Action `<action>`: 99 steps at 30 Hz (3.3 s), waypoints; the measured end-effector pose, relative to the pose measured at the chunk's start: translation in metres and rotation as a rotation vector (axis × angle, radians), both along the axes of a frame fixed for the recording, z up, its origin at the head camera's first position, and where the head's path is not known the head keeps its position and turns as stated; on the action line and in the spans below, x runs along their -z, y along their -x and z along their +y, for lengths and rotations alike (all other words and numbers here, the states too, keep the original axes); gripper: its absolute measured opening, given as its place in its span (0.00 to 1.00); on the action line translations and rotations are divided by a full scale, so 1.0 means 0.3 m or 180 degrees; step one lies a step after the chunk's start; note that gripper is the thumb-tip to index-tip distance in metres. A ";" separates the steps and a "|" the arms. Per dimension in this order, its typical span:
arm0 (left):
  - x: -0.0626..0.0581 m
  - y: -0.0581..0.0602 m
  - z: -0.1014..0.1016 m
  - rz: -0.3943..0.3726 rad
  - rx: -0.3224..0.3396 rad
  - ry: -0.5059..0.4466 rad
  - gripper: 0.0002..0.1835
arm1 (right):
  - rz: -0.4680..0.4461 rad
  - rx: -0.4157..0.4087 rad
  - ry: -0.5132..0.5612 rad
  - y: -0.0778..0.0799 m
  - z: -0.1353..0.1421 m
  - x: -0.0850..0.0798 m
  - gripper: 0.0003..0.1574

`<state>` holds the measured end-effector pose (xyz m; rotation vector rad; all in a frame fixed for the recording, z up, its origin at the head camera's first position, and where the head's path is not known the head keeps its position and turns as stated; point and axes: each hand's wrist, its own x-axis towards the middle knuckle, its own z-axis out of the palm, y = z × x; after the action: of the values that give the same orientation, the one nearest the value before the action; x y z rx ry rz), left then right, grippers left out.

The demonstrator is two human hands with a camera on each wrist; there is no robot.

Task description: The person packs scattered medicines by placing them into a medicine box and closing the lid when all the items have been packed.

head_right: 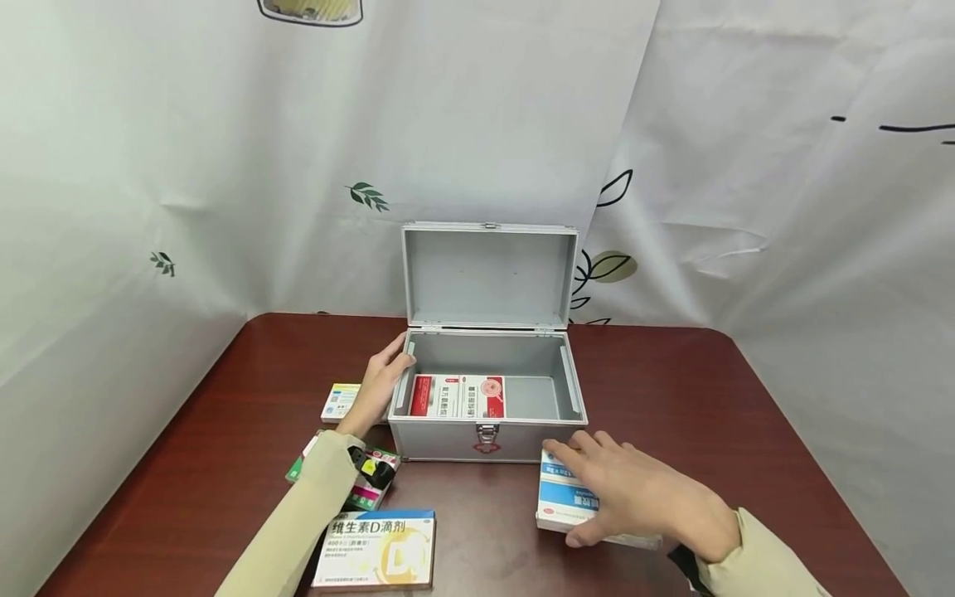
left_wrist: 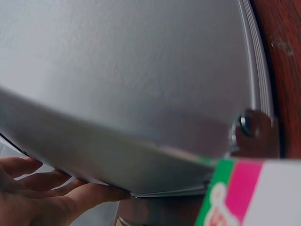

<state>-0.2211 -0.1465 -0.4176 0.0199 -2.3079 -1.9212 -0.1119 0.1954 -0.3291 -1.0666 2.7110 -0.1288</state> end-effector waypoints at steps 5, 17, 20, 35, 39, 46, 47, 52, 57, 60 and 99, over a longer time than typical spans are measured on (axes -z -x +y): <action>0.003 0.000 -0.001 0.0023 0.0007 0.0019 0.30 | -0.0112 0.0259 0.0012 0.005 -0.014 -0.043 0.63; 0.001 -0.001 -0.012 -0.0035 0.0080 -0.0071 0.30 | 0.0011 0.0869 0.0152 0.013 -0.079 -0.108 0.59; 0.000 -0.002 -0.010 -0.0014 0.0109 -0.0071 0.30 | -0.0079 0.0989 0.0138 0.008 -0.097 -0.119 0.58; -0.024 -0.014 -0.002 -0.0012 0.0012 -0.0028 0.29 | 0.0121 0.1698 0.0221 0.014 -0.164 -0.137 0.55; -0.010 -0.006 -0.002 -0.0001 0.0000 -0.0013 0.29 | 0.0144 0.1762 0.0111 0.021 -0.175 -0.144 0.54; 0.004 0.003 -0.007 0.0033 -0.0052 0.0005 0.29 | 0.0171 0.1682 0.0088 0.073 -0.200 -0.180 0.51; 0.004 0.003 -0.007 0.0031 -0.0055 0.0002 0.29 | 0.0144 0.1664 0.0094 0.083 -0.204 -0.189 0.52; 0.005 0.002 -0.007 -0.0004 -0.0034 -0.0022 0.29 | -0.0052 0.1602 0.0133 0.148 -0.221 -0.223 0.52; 0.007 0.004 -0.006 0.0031 -0.0043 -0.0023 0.29 | -0.0119 0.1603 0.0069 0.230 -0.236 -0.227 0.52; 0.009 0.003 -0.006 0.0042 -0.0027 -0.0021 0.29 | -0.0198 0.1617 0.0038 0.275 -0.245 -0.214 0.51; -0.100 -0.068 0.021 0.0010 -0.0064 -0.0060 0.28 | -0.0804 0.1676 -0.0902 0.514 -0.380 -0.076 0.37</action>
<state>-0.2008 -0.1402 -0.3877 0.0419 -2.2788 -1.9317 -0.2661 0.0814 -0.3062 -0.2287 2.6043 0.0348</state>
